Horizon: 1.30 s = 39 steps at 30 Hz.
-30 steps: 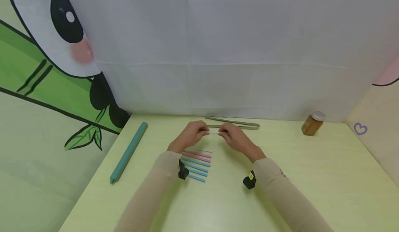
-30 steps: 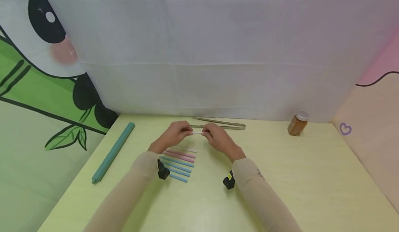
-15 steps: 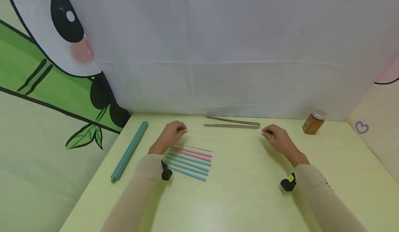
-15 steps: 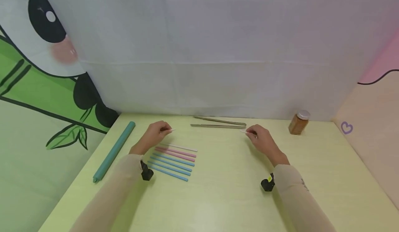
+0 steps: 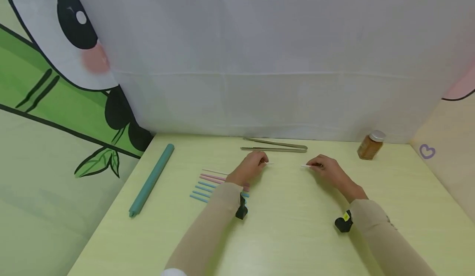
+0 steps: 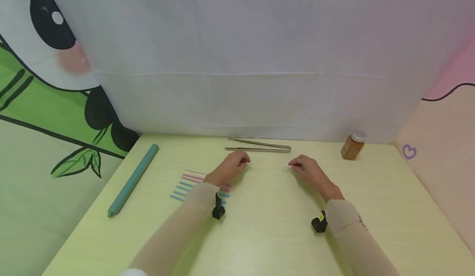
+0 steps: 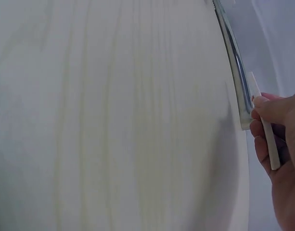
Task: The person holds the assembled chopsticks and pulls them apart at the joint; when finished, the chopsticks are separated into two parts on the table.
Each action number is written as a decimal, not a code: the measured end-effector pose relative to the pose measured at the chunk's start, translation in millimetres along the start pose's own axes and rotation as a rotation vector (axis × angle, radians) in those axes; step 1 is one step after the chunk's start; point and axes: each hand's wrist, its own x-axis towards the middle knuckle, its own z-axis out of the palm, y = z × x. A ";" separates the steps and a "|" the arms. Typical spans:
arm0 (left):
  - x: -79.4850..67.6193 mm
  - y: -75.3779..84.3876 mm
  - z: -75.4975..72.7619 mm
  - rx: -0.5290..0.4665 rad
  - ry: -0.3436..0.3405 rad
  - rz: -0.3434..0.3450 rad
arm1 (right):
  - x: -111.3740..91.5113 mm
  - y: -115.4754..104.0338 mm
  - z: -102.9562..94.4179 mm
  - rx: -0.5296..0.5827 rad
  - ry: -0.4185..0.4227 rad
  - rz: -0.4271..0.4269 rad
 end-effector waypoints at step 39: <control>34.8 39.1 70.1 -0.073 0.184 -0.143 | 1.2 25.7 15.3 0.055 0.068 0.046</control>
